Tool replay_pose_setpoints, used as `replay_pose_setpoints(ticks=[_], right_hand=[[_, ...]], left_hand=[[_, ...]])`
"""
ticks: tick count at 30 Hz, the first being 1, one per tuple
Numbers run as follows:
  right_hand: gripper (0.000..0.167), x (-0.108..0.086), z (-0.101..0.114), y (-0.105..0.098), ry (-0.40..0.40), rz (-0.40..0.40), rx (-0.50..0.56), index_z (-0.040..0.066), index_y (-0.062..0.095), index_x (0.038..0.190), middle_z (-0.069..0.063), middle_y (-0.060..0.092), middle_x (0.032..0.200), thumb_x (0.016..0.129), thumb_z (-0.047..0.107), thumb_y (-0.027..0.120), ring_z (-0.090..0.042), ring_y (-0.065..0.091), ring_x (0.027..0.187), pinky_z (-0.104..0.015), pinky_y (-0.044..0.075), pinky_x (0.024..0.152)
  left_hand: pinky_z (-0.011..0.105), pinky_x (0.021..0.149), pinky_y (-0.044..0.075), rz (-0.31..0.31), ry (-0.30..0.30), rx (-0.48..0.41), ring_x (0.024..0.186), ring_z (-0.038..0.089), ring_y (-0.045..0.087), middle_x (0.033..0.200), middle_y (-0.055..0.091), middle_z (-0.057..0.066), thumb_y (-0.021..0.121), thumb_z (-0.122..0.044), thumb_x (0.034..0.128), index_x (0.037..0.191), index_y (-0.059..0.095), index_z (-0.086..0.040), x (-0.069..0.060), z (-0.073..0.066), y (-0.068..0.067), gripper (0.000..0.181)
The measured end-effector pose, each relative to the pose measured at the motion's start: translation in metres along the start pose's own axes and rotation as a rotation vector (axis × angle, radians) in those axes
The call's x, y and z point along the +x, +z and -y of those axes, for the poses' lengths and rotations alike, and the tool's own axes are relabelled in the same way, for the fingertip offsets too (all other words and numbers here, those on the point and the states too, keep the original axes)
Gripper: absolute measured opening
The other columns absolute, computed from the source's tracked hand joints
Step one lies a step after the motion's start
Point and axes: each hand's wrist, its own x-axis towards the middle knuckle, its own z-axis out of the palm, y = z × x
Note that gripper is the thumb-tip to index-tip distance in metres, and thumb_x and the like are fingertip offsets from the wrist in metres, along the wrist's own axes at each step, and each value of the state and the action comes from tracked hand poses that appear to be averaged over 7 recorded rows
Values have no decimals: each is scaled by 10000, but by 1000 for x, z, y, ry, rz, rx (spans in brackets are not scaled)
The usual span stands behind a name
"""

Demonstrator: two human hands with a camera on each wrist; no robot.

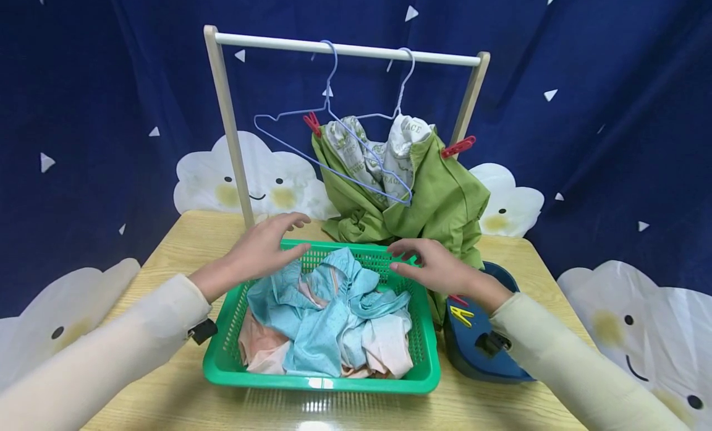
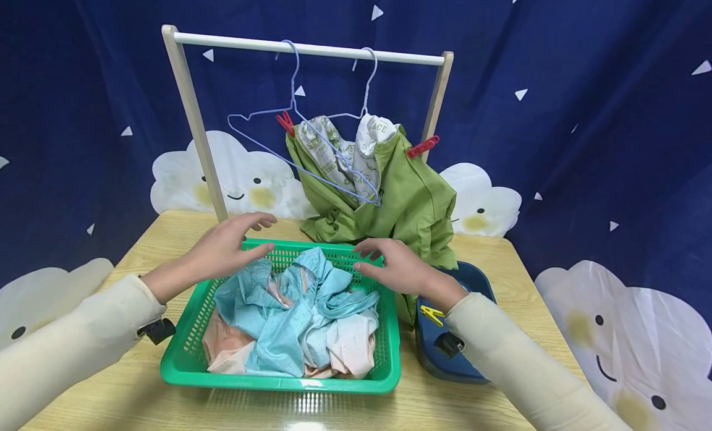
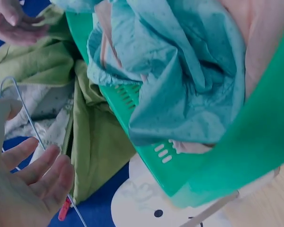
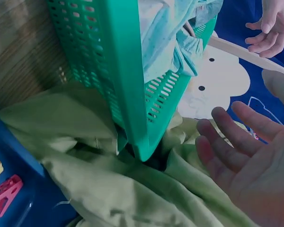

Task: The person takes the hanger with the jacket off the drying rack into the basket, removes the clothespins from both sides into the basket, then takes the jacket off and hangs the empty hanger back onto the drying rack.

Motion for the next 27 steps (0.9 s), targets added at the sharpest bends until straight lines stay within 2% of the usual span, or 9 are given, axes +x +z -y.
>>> replay_pose_setpoints(ticks=[3, 6, 10, 18, 27], right_hand=[[389, -2, -2, -4, 12, -42, -11, 58, 607, 1357, -135, 667, 1317, 1021, 254, 608, -291, 649, 1145, -418, 531, 899], [376, -4, -4, -7, 20, -80, -31, 50, 620, 1341, -149, 670, 1314, 1020, 247, 609, -310, 646, 1159, -435, 535, 895], [358, -4, -5, -12, 32, -125, -63, 44, 636, 1316, -151, 677, 1296, 1017, 240, 613, -317, 642, 1157, -450, 531, 889], [299, -6, -5, -23, 38, -219, -103, 34, 673, 1241, -151, 699, 1217, 1003, 211, 635, -282, 636, 1051, -461, 539, 869], [308, -12, -4, -37, 64, -271, -85, 26, 668, 1250, -157, 693, 1224, 1017, 219, 611, -283, 623, 1073, -448, 535, 874]], left_hand=[[540, 920, 537, -50, -21, 3, 1218, 336, 624, 1346, 647, 113, 691, -313, 948, 1375, 569, -128, 3, 6, -4, 482], [552, 887, 538, -93, -55, -3, 1218, 335, 616, 1321, 656, 115, 675, -316, 956, 1361, 576, -137, 5, 13, -7, 454], [554, 893, 524, -143, -87, -19, 1211, 344, 614, 1305, 661, 134, 663, -302, 960, 1352, 583, -115, 8, 21, -11, 441], [555, 876, 518, -221, -133, -41, 1203, 363, 605, 1318, 644, 160, 647, -277, 974, 1349, 579, -86, 11, 33, -20, 426], [574, 919, 486, -343, -161, -77, 1172, 382, 616, 1294, 657, 181, 632, -255, 979, 1315, 598, -66, 12, 44, -33, 387]])
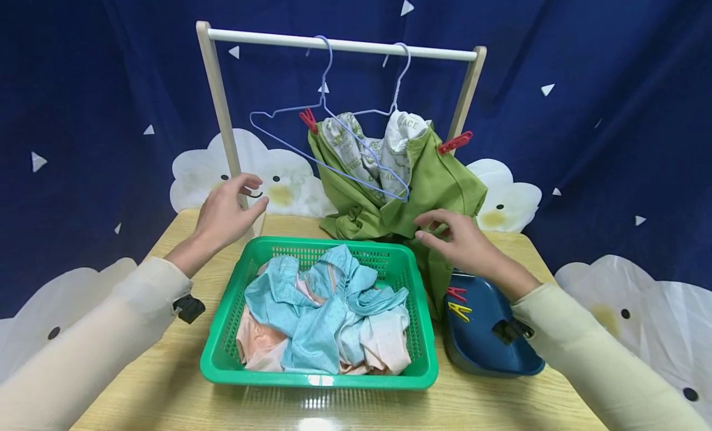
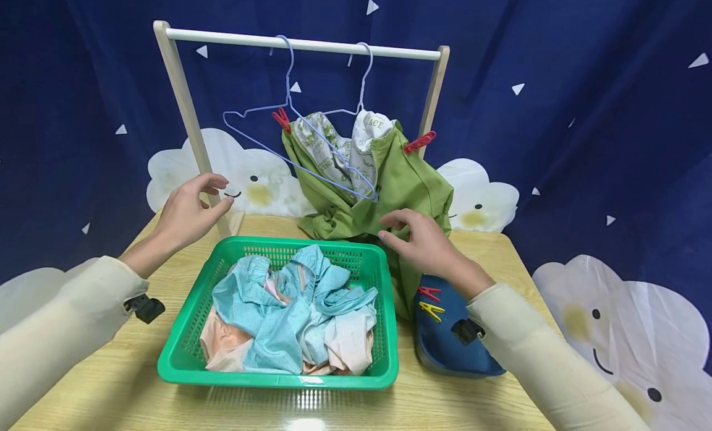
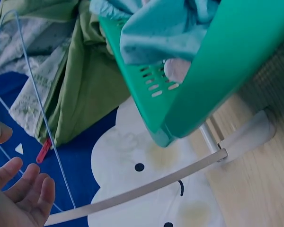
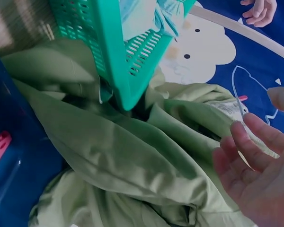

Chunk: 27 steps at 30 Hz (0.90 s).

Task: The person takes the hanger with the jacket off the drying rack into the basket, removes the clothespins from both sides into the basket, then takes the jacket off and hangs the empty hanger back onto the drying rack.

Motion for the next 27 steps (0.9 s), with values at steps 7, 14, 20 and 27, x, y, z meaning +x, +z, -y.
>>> replay_pose_setpoints(ticks=[7, 14, 20, 27], right_hand=[[292, -1, 2, -15, -4, -62, -11, 11, 679, 1224, -155, 705, 1202, 1023, 208, 603, -294, 652, 1060, -393, 554, 848], [254, -1, 1, -27, -20, -181, -25, 7, 699, 1179, -156, 703, 1093, 1011, 178, 614, -208, 660, 850, -182, 510, 690], [234, 1, -1, -38, -43, -297, -60, 5, 713, 1127, -144, 706, 1055, 1016, 172, 593, -21, 560, 870, -141, 458, 722], [216, 5, -5, -48, -45, -422, -55, 6, 724, 1094, -156, 721, 1012, 1008, 162, 602, 125, 517, 850, -146, 439, 770]], left_hand=[[488, 836, 483, -112, -33, -37, 1161, 352, 603, 1249, 659, 182, 630, -225, 969, 1273, 615, -39, 8, 8, -7, 357], [388, 784, 440, -242, -81, -77, 1125, 352, 627, 1206, 672, 186, 619, -206, 955, 1217, 637, -22, 19, 16, -15, 320], [435, 872, 434, -299, -140, -100, 1144, 343, 614, 1239, 658, 173, 609, -223, 958, 1244, 608, -24, 30, 19, -21, 349], [507, 935, 440, -233, -230, -80, 1233, 348, 554, 1362, 568, 174, 586, -304, 975, 1445, 432, -80, 47, 21, -24, 544]])
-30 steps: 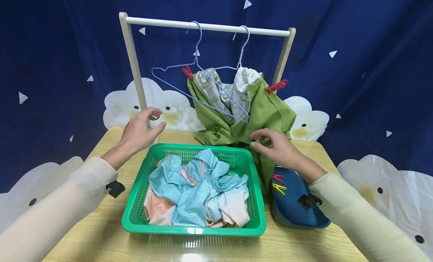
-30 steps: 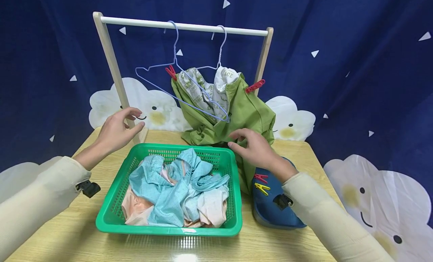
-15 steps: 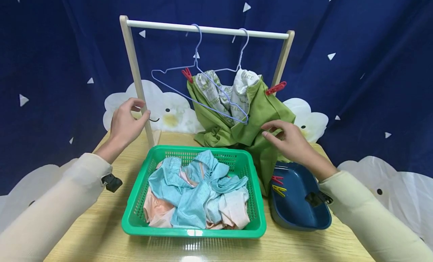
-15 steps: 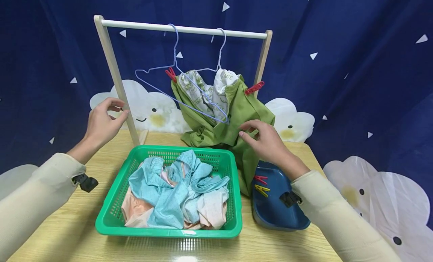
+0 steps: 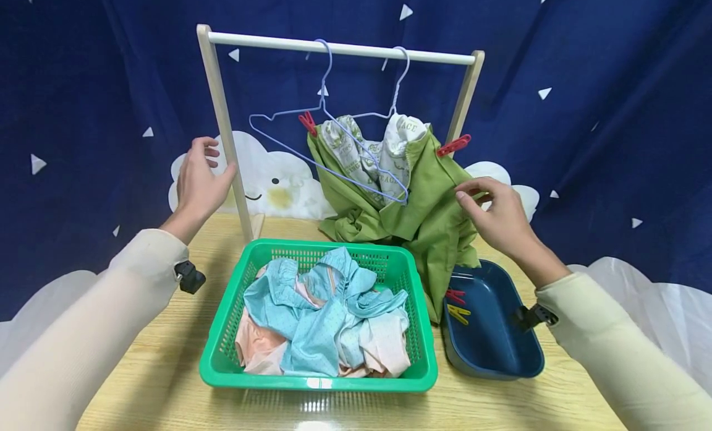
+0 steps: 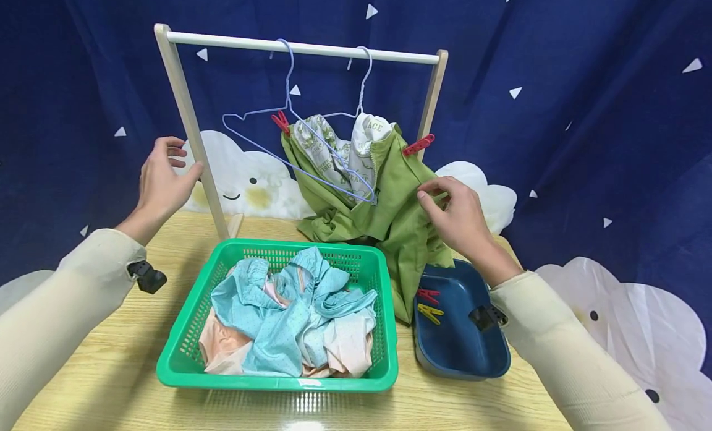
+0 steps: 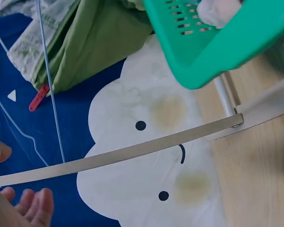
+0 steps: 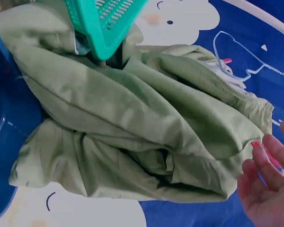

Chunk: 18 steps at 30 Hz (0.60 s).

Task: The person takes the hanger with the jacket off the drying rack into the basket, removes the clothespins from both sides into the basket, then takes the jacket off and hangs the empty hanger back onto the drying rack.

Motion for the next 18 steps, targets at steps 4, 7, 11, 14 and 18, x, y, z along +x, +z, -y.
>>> replay_pose_setpoints(ticks=[4, 7, 11, 14, 18], right_hand=[[210, 4, -8, -4, 26, -85, -3, 8, 734, 1070, -177, 728, 1002, 989, 156, 609, 151, 501, 855, -151, 415, 785], [229, 8, -13, -6, 63, -121, -20, 5, 731, 1064, -190, 724, 1036, 987, 170, 591, 44, 552, 905, -191, 410, 805], [276, 13, -18, -7, 139, -121, -42, -2, 698, 1132, -214, 698, 1144, 987, 195, 569, -264, 629, 1037, -348, 445, 881], [320, 18, -21, -7, 180, -96, -41, -10, 649, 1219, -232, 667, 1219, 989, 197, 568, -368, 615, 1124, -419, 440, 916], [416, 23, -25, -7, 202, -20, -30, -11, 559, 1346, -257, 617, 1308, 1013, 238, 550, -402, 568, 1203, -468, 429, 966]], left_hand=[[564, 1019, 434, 86, -48, 48, 1315, 406, 522, 1473, 507, 216, 574, -359, 986, 1553, 278, -83, 11, 0, 2, 697], [578, 1088, 417, 154, -83, 57, 1359, 455, 494, 1500, 487, 265, 577, -354, 995, 1585, 240, -67, 18, 1, 4, 738], [579, 1061, 457, 211, -79, 73, 1311, 493, 532, 1411, 546, 326, 588, -268, 1008, 1494, 409, 15, 27, 4, 9, 590], [569, 973, 513, 210, -58, 97, 1215, 501, 602, 1301, 604, 357, 578, -189, 1013, 1342, 537, 84, 31, 5, 13, 429], [550, 901, 531, 195, -52, 132, 1137, 498, 644, 1224, 636, 369, 541, -145, 1019, 1252, 575, 113, 33, 7, 16, 350]])
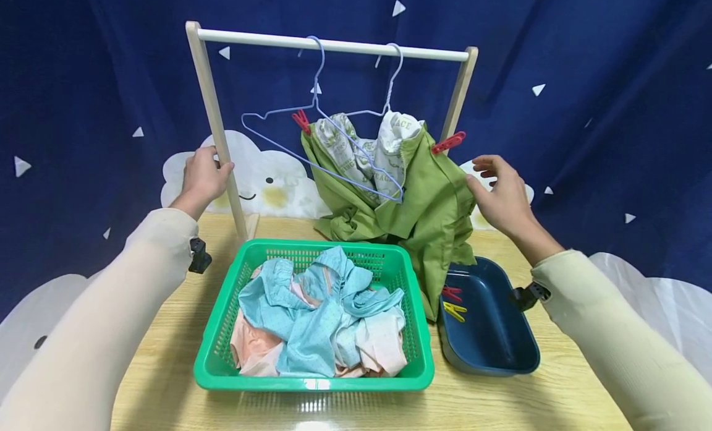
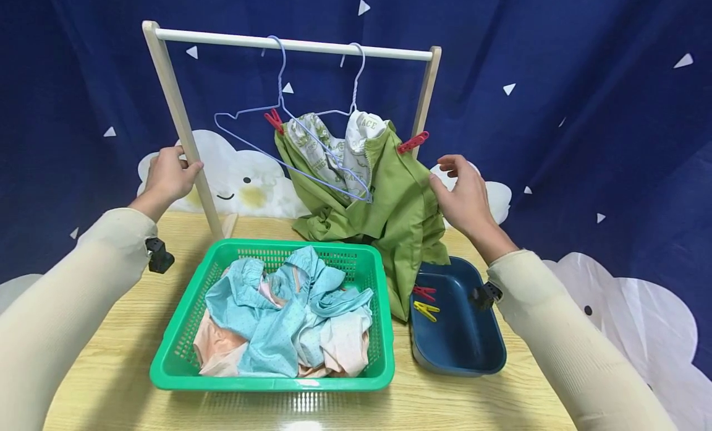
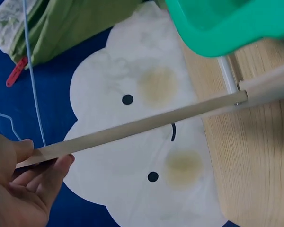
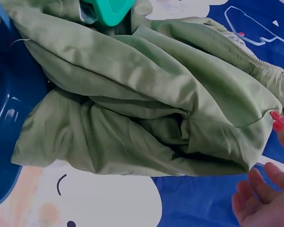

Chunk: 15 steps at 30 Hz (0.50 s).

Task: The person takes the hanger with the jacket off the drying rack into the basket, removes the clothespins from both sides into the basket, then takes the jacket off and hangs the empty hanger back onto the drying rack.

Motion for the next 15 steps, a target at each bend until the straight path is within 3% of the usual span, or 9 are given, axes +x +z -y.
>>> replay_pose_setpoints(ticks=[6, 9, 12, 15], right_hand=[[529, 10, 2, 0, 27, 186, -18, -7, 491, 1419, -286, 543, 1396, 1036, 355, 533, -431, 510, 1292, -582, 412, 1046], [522, 17, 2, 0, -6, 261, -53, -25, 521, 1401, -285, 579, 1345, 1044, 355, 527, -406, 575, 1188, -547, 466, 973], [430, 24, 4, 2, -69, 302, -106, -40, 615, 1275, -225, 659, 1060, 1037, 314, 555, -298, 616, 896, -406, 487, 782], [308, 31, 8, 3, -110, 341, -137, -22, 663, 1074, -84, 553, 737, 1018, 275, 603, -185, 496, 662, -319, 392, 632]], left_hand=[[505, 807, 527, -11, -8, 34, 1051, 473, 670, 1180, 655, 367, 500, -150, 1027, 1235, 581, 111, -2, 3, 1, 343], [504, 797, 533, -18, -11, 38, 1045, 480, 674, 1171, 657, 368, 498, -142, 1027, 1243, 579, 109, -3, 3, 3, 341], [521, 816, 542, -22, -19, 44, 1057, 496, 670, 1178, 653, 370, 490, -143, 1028, 1249, 575, 106, -4, 2, 4, 343], [527, 826, 540, -31, -28, 49, 1058, 497, 667, 1173, 657, 365, 487, -151, 1028, 1242, 580, 100, -5, 0, 4, 343]])
